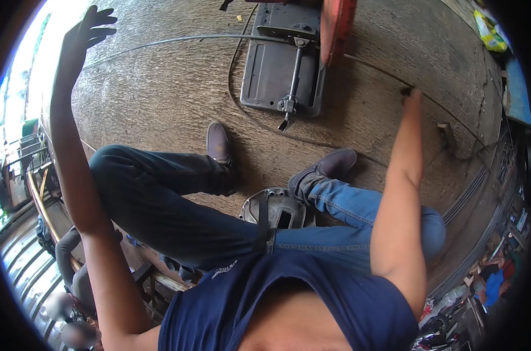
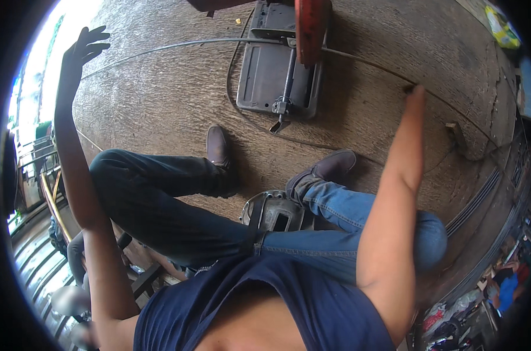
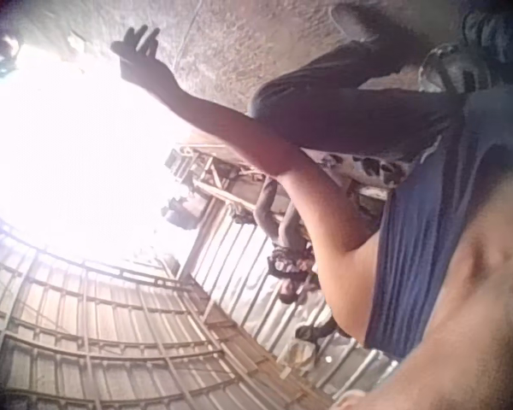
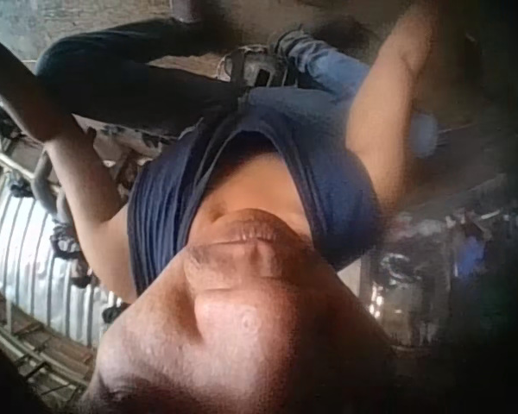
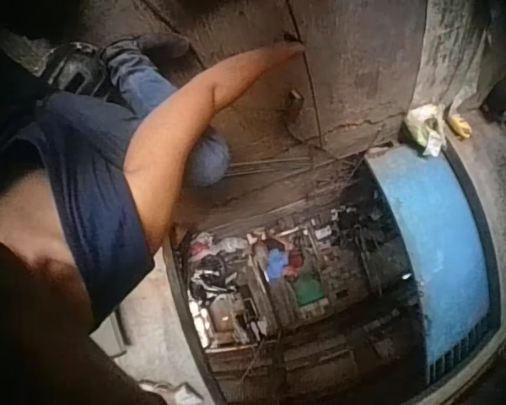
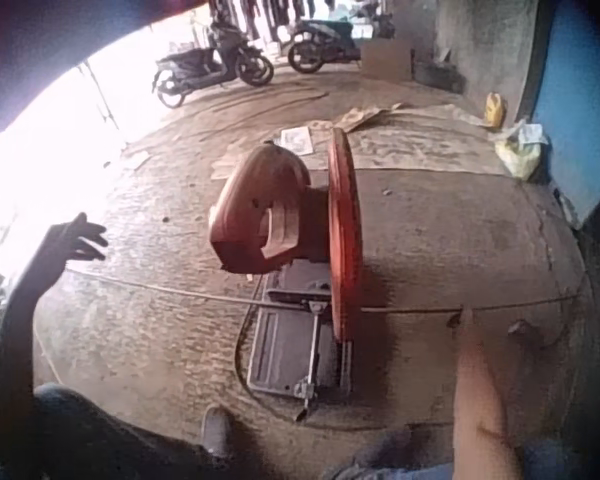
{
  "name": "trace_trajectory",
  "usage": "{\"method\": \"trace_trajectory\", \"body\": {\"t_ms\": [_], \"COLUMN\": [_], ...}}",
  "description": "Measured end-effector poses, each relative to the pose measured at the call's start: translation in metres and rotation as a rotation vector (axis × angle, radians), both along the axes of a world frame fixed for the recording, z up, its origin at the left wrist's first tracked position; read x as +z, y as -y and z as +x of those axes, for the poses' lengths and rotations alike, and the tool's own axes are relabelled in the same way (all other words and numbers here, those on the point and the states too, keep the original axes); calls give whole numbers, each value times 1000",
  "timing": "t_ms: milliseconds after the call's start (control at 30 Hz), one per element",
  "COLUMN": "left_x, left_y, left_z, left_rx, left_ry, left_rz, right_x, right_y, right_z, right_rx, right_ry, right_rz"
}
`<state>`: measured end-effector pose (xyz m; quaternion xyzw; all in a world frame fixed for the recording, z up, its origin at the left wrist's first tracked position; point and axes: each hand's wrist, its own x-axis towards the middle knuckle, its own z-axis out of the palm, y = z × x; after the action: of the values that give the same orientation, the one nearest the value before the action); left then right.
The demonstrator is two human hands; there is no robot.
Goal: Cutting metal rods using a chop saw.
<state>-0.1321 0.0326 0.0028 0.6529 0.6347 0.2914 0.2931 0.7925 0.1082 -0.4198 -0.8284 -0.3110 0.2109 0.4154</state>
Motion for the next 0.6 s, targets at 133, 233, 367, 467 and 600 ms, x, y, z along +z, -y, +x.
{"method": "trace_trajectory", "body": {"t_ms": [133,233,367,467,600], "left_x": [34,12,13,13,27], "left_y": [9,0,-9,-12,0], "left_z": [20,42,19,14,31], "left_rx": [11,-88,-158,-182,-88], "left_ry": [-232,-194,-227,-226,-184], "left_rz": [-92,-80,-23,5,-77], "right_x": [-58,-20,6,9,11], "right_y": [-18,-12,-17,-12,-1], "right_z": [-324,-312,-306,-294,-284], "right_rx": [-8,-185,-102,-197,-301], "right_ry": [-710,-901,-1073,-952,-922], "right_rz": [-101,-6,58,65,33]}}
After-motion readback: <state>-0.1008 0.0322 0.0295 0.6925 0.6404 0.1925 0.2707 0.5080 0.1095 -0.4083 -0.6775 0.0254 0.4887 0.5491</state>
